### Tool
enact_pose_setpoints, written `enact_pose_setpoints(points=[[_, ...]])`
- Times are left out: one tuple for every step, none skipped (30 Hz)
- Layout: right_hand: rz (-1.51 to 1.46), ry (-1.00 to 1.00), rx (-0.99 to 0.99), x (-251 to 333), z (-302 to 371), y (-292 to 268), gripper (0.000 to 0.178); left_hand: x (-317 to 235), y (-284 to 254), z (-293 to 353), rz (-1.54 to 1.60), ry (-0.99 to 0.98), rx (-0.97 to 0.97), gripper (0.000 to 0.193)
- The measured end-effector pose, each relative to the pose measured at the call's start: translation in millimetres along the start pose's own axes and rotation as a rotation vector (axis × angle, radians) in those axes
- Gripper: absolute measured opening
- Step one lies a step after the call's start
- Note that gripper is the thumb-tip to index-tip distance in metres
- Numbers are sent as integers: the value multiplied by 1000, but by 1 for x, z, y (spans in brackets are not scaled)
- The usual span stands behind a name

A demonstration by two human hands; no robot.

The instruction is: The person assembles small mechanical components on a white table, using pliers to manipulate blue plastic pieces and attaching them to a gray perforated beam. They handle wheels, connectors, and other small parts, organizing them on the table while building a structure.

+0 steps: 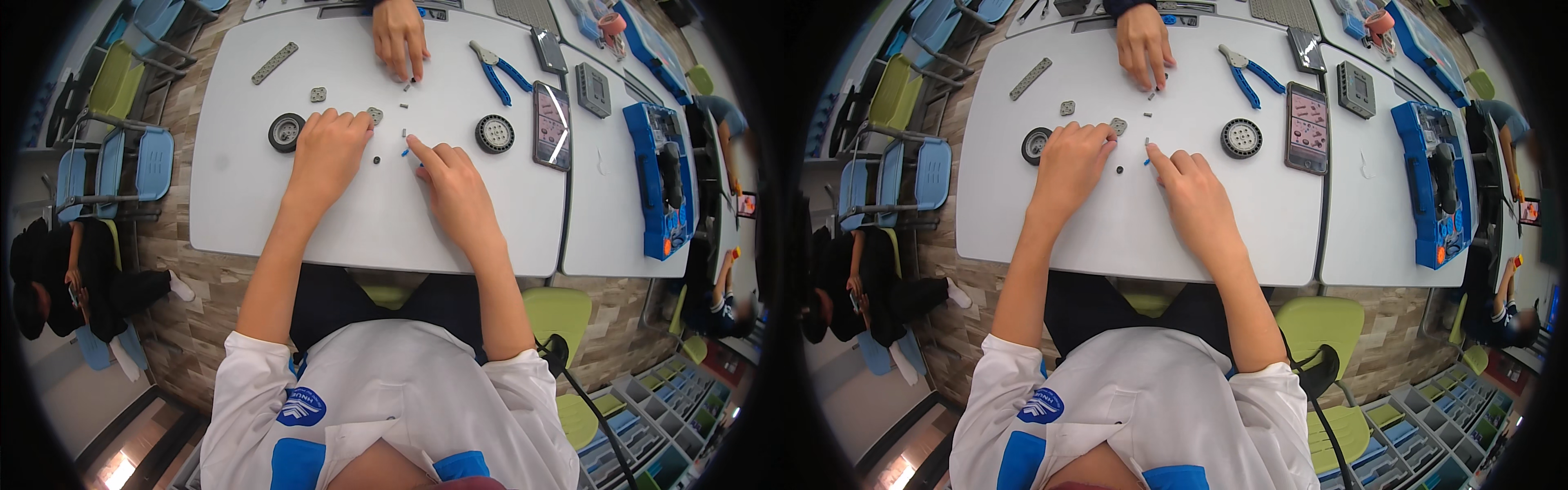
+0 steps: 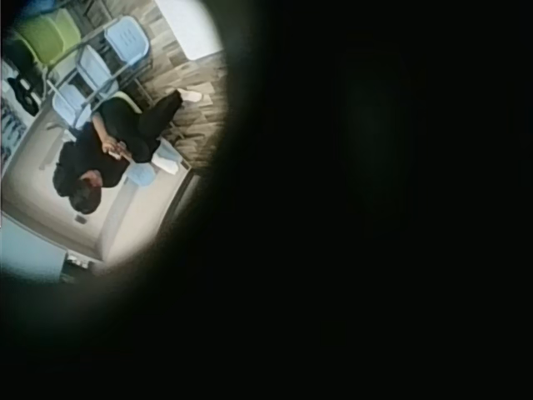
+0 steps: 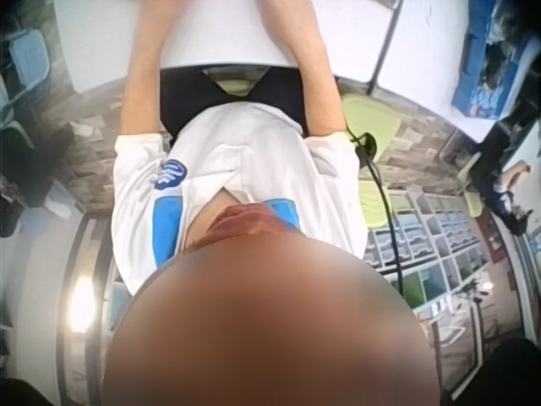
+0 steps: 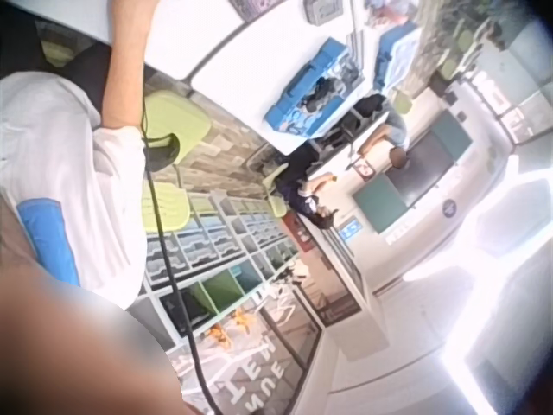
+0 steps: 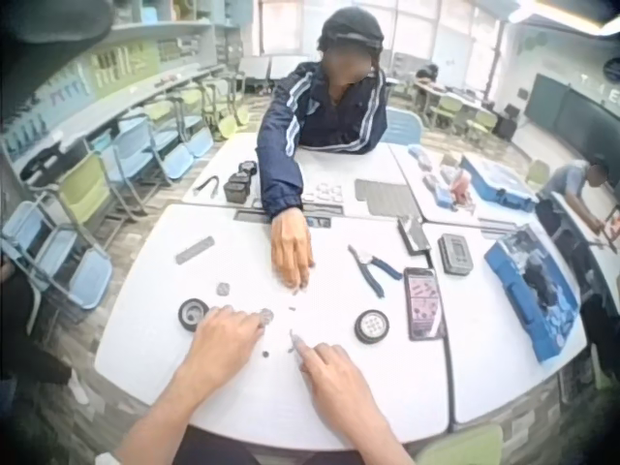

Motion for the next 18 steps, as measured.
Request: enact_pose_setpoints(points=[[-1,-18,8,-1,-2,0,42,-1,-2,-1,30,-9,11,9],[-1,-34,15,-3,-4,0,43,-3,-5,-2,62,-16,24,9],[-2,-49,22,-4,-5,1,41,-4,-7,-2,93,-49,72,9],[-1,-64,27,-5,-7,2,38,-5,-12,-2,124,-37,1,8],[1,-79,31,-5,-9,2,36,-5,-17,-3,154,-51,-35,8],[0,-76,35,-6,-10,4,33,-4,-21,-5,185,-65,-71,9],[-3,-76,40,-7,-12,5,30,0,-24,-10,203,-98,-78,11],[-4,-80,43,-7,-14,6,27,7,-26,-17,220,-132,-91,13],[-12,-62,38,-8,-15,7,23,15,-28,-27,236,-167,-105,14],[-22,-44,33,-8,-16,8,19,25,-29,-39,276,-217,-102,15],[-35,-25,37,-9,-16,9,15,35,-30,-54,316,-266,-99,17],[-32,-28,29,-9,-16,10,14,45,-31,-69,359,-299,-116,18],[-31,-27,30,-9,-16,11,12,55,-32,-83,328,-327,-93,19],[-28,-30,19,-8,-15,10,10,62,-36,-97,300,-336,-87,20],[-42,-27,17,-8,-15,9,9,69,-39,-109,275,-358,-54,21],[-56,-27,2,-7,-16,7,9,75,-44,-119,287,-378,-22,21],[-75,-31,-17,-7,-18,3,8,78,-49,-122,278,-393,-22,21],[-126,-4,-61,-10,-25,-1,7,81,-53,-123,271,-433,11,21]])
Point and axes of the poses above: each hand's wrist, its own z-axis away from the middle knuckle, its own y-axis out of the palm, x = y × z, the point moved 3 cm from there along -z, towards the middle knuckle, and after that the axes turned 4 degrees about -y, right-handed, at the moved point
